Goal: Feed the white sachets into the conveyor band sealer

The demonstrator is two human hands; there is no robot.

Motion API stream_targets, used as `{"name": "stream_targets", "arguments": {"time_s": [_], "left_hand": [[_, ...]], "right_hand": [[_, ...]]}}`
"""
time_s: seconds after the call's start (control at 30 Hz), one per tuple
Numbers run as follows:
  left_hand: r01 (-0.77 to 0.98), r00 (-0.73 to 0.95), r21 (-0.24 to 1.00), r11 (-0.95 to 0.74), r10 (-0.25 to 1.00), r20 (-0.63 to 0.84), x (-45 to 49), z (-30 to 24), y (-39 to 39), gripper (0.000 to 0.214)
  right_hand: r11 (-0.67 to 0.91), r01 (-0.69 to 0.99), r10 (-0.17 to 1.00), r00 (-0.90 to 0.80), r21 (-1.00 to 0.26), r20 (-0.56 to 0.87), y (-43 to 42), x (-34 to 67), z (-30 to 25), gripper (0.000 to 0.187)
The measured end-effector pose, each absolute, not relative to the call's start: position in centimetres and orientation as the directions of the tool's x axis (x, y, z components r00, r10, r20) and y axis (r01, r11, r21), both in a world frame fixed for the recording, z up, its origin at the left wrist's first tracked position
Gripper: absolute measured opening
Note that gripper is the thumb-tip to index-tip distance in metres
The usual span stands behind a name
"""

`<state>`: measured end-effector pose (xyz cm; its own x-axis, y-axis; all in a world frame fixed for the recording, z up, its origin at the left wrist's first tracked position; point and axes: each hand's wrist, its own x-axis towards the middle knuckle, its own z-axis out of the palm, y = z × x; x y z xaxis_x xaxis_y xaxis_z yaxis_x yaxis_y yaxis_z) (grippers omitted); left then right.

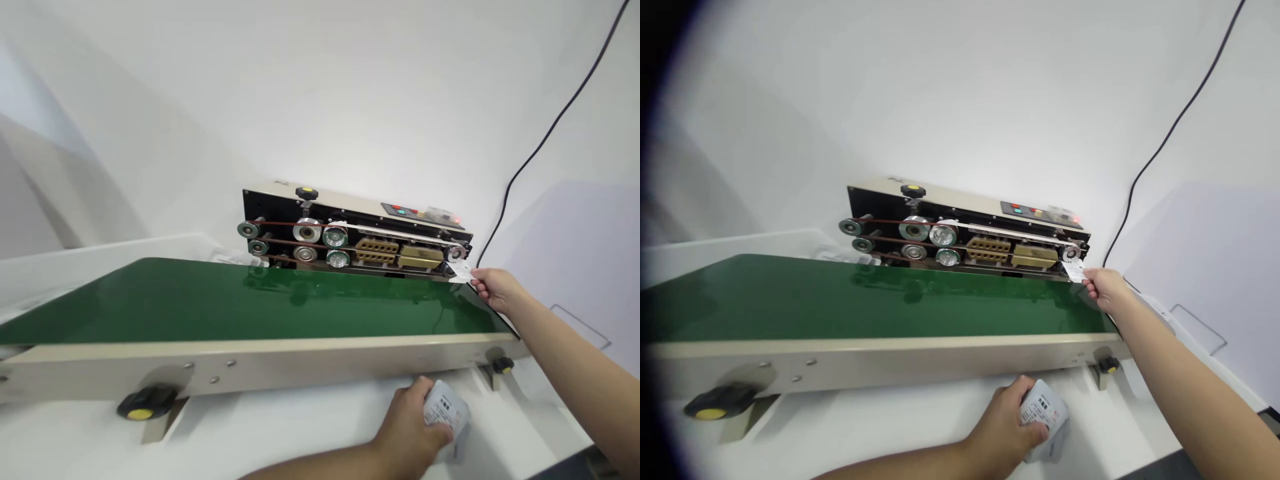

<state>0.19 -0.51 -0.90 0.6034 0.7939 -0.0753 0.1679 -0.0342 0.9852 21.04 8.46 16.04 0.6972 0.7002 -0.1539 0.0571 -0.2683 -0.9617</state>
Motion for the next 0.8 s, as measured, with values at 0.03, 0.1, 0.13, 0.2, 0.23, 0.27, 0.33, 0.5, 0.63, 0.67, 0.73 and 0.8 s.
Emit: {"name": "stream_targets", "arguments": {"time_s": [0.03, 0.1, 0.13, 0.2, 0.23, 0.27, 0.33, 0.5, 0.63, 0.67, 0.73, 0.8], "left_hand": [[0.175, 0.598, 0.984, -0.035, 0.798, -0.078, 0.1, -0.8, -0.5, 0.035], [0.185, 0.598, 0.982, -0.032, 0.797, -0.086, 0.0, -0.5, -0.6, 0.035], [0.185, 0.603, 0.982, -0.03, 0.793, -0.09, 0.0, -0.3, -0.6, 0.034], [0.184, 0.609, 0.983, -0.022, 0.788, -0.097, -0.1, -0.1, -0.7, 0.034], [0.183, 0.61, 0.983, -0.018, 0.786, -0.099, -0.1, 0.0, -0.7, 0.035], [0.181, 0.611, 0.983, -0.014, 0.785, -0.101, -0.1, 0.1, -0.7, 0.035], [0.18, 0.611, 0.984, -0.01, 0.785, -0.104, -0.2, 0.1, -0.7, 0.036], [0.19, 0.6, 0.982, -0.022, 0.794, -0.098, -0.2, 0.0, -0.7, 0.034], [0.186, 0.597, 0.982, -0.016, 0.796, -0.1, -0.2, 0.1, -0.6, 0.035], [0.186, 0.597, 0.982, -0.01, 0.795, -0.105, -0.2, 0.1, -0.6, 0.036], [0.185, 0.596, 0.983, -0.002, 0.795, -0.11, -0.2, 0.2, -0.6, 0.037], [0.187, 0.589, 0.982, -0.017, 0.802, -0.098, -0.3, 0.2, -0.7, 0.037]], "right_hand": [[-0.274, 0.051, 0.701, 0.694, -0.96, -0.164, 8.5, 20.8, 16.1, 0.019], [-0.288, 0.035, 0.703, 0.687, -0.957, -0.186, 8.7, 20.2, 16.3, 0.021], [-0.293, 0.028, 0.705, 0.682, -0.956, -0.196, 8.8, 19.8, 16.4, 0.022], [-0.297, 0.019, 0.711, 0.672, -0.955, -0.208, 8.9, 19.2, 16.5, 0.021], [-0.298, 0.019, 0.715, 0.667, -0.954, -0.211, 8.9, 18.8, 16.6, 0.02], [-0.299, 0.02, 0.721, 0.66, -0.954, -0.212, 8.9, 18.5, 16.6, 0.019], [-0.302, 0.031, 0.733, 0.647, -0.953, -0.211, 9.0, 17.9, 16.6, 0.017], [-0.301, 0.134, 0.774, 0.613, -0.944, -0.16, 9.0, 17.2, 16.7, 0.013], [-0.25, 0.476, 0.728, 0.666, -0.843, 0.16, 5.9, 16.9, 16.5, 0.021], [-0.239, 0.625, 0.683, 0.652, -0.743, 0.329, 4.4, 16.6, 16.1, 0.027], [-0.225, 0.86, 0.597, 0.493, -0.458, 0.632, 0.5, 15.9, 14.5, 0.031], [-0.172, 0.928, 0.604, 0.365, -0.332, 0.708, -3.5, 15.1, 11.7, 0.032]]}}
